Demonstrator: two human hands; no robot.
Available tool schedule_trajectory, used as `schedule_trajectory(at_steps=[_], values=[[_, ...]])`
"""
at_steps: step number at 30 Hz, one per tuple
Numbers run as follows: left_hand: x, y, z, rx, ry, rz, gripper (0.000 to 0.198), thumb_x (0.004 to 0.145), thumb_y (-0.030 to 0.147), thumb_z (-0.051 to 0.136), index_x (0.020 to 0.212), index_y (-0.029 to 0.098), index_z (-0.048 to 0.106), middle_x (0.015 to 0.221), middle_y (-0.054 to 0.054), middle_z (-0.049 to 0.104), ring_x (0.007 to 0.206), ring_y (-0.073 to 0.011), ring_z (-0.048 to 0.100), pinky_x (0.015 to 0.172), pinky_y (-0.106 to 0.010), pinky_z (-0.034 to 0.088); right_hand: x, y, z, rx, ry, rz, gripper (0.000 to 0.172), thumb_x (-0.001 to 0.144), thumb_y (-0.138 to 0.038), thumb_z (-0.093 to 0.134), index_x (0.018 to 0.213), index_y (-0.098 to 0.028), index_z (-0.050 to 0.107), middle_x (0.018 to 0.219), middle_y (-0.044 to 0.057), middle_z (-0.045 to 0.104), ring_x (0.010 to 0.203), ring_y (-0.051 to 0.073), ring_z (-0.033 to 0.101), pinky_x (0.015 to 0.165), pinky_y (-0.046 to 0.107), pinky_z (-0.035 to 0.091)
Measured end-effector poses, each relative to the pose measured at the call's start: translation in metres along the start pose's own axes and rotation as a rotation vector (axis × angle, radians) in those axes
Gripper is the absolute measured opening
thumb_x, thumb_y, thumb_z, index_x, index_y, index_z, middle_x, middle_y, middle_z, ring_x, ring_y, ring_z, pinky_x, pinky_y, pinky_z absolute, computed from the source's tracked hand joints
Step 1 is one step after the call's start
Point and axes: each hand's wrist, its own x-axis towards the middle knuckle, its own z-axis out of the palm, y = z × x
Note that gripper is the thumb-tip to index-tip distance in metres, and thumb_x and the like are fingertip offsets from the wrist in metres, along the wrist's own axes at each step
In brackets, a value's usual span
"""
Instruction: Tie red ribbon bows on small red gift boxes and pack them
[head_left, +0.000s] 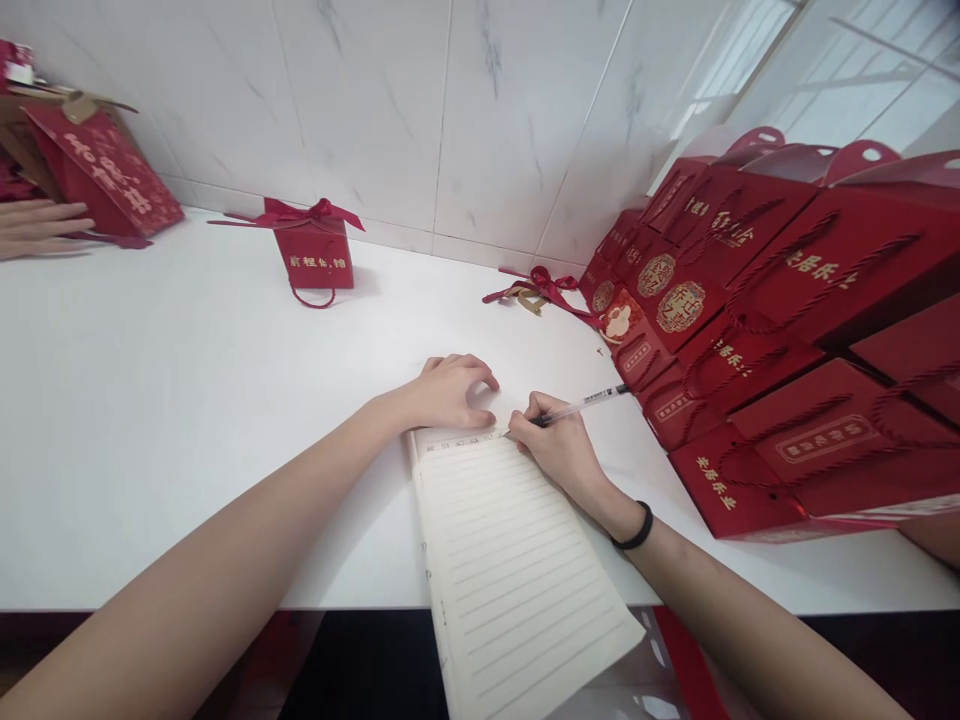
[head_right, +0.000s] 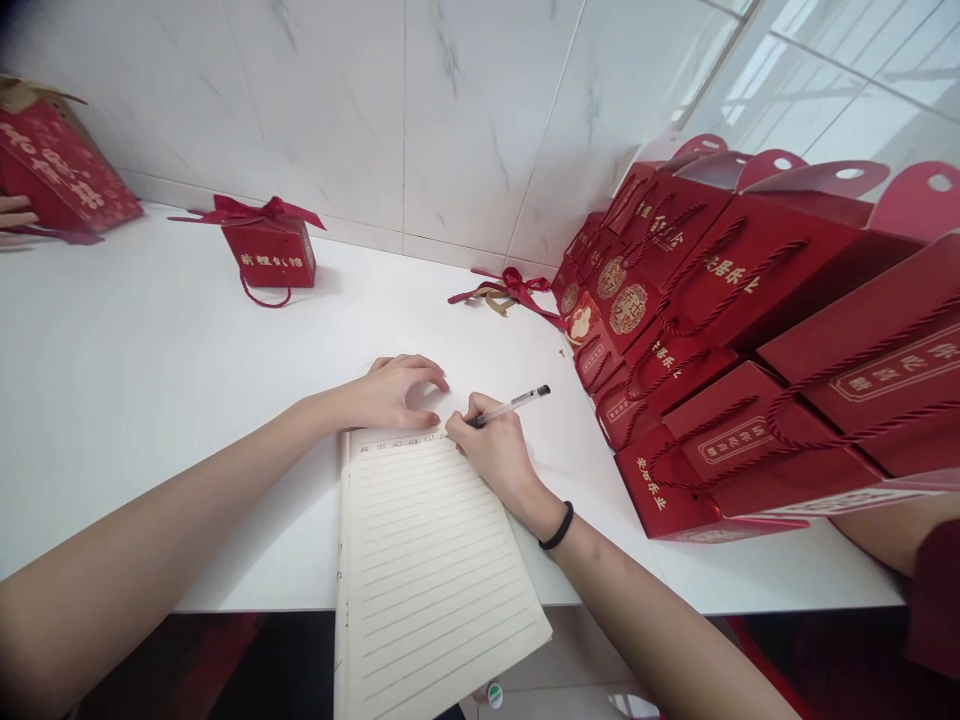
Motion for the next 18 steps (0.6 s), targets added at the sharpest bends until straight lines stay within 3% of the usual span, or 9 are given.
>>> schedule_trajectory(at_steps=[8,12,16,18], values=[[0.0,-0.001,0.001,0.0,0.017,0.014,0.044,0.068,0.044,0.056,0.107,0.023,0.059,0.124,-0.005,0.053,0.119,-0.0275,0.043,0.103,-0.045,0.025,0.0,0.002,0.001,-0.009,0.022,-0.029,0.029,0.069,-0.023,0.054,0.054,-0.02,0.029,0.043,-0.009,0.036,0.042,0.007,0.033,0.042,0.019,0.024],[-0.001,0.001,0.001,-0.013,0.022,0.011,0.041,0.068,0.042,0.058,0.104,0.022,0.059,0.123,-0.006,0.054,0.118,-0.0266,0.045,0.101,-0.044,0.027,0.003,0.0,0.0,0.11,0.027,0.022,0.031,0.069,-0.028,0.057,0.055,-0.021,0.031,0.042,-0.008,0.04,0.039,0.007,0.034,0.038,0.018,0.024],[-0.001,-0.001,0.001,-0.036,0.04,0.033,0.039,0.069,0.039,0.059,0.103,0.023,0.06,0.121,-0.005,0.056,0.117,-0.0259,0.046,0.101,-0.045,0.028,0.015,-0.004,-0.01,0.188,0.15,0.025,0.032,0.072,-0.04,0.057,0.06,-0.022,0.034,0.042,-0.008,0.038,0.035,0.007,0.028,0.034,0.019,0.02],[-0.001,-0.003,0.003,-0.036,0.059,0.049,0.038,0.068,0.037,0.061,0.103,0.023,0.061,0.12,-0.005,0.057,0.117,-0.0264,0.046,0.101,-0.046,0.028,0.024,-0.001,-0.019,0.075,0.239,-0.102,0.029,0.074,-0.043,0.057,0.065,-0.021,0.041,0.051,-0.005,0.046,0.042,0.009,0.038,0.038,0.02,0.03]])
